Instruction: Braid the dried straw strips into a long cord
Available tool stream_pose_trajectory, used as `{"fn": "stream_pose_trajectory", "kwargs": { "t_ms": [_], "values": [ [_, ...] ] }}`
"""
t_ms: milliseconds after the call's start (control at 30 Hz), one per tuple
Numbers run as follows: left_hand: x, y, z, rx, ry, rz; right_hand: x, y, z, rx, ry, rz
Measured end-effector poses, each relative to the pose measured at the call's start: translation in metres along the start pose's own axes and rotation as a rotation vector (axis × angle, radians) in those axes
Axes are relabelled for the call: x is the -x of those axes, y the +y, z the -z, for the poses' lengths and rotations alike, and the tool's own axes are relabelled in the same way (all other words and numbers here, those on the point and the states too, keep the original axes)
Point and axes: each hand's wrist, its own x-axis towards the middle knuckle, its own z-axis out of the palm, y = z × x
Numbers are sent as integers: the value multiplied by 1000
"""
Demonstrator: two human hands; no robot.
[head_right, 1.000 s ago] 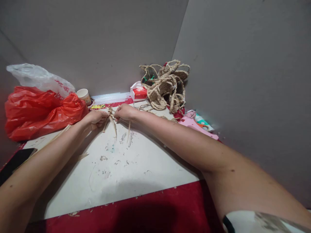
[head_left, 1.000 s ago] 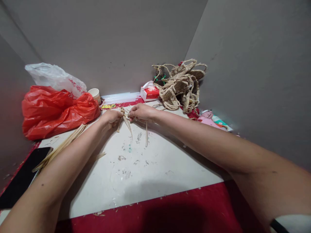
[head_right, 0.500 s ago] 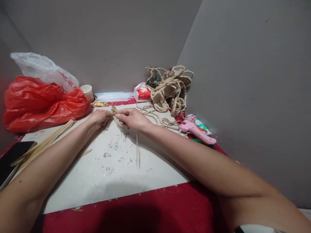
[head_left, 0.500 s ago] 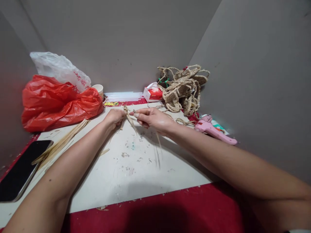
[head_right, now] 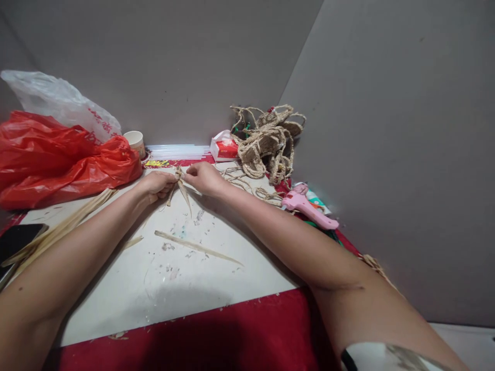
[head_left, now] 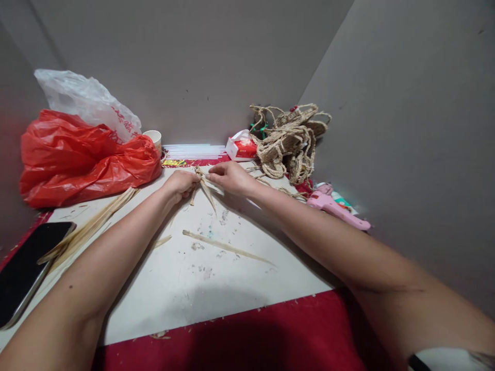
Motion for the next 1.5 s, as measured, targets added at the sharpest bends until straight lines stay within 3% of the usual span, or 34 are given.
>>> {"fn": "stream_pose_trajectory", "kwargs": {
  "t_ms": [100, 200, 600, 800, 900, 1000, 1167, 1267, 1500],
  "values": [
    [-2, 0, 1, -2, -21, 1, -11, -1, -10, -179, -148, -134],
    [-4, 0, 1, -4, -40, 7, -15, -1, -14, -317, -188, -190],
    [-7, 0, 1, -23, -58, -10, -23, 4, 6, -51, -318, -32],
    [-7, -3, -5, -2, 3, -68, -17, -2, 5, -403, -430, -276],
    [-5, -3, -5, 41, -2, -64, -10, -9, -5, -475, -316, -338],
    [-5, -3, -6, 66, -1, -58, -4, -14, -15, -269, -163, -269],
    [-5, -3, -7, 95, 9, -44, 0, -19, -21, 278, -4, -75],
    [-6, -4, -6, 123, -3, -33, 4, -25, -22, 448, -7, -44],
    [-8, -5, -6, 196, 2, 0, 16, -33, -37, 588, -86, 94]
  ]
}}
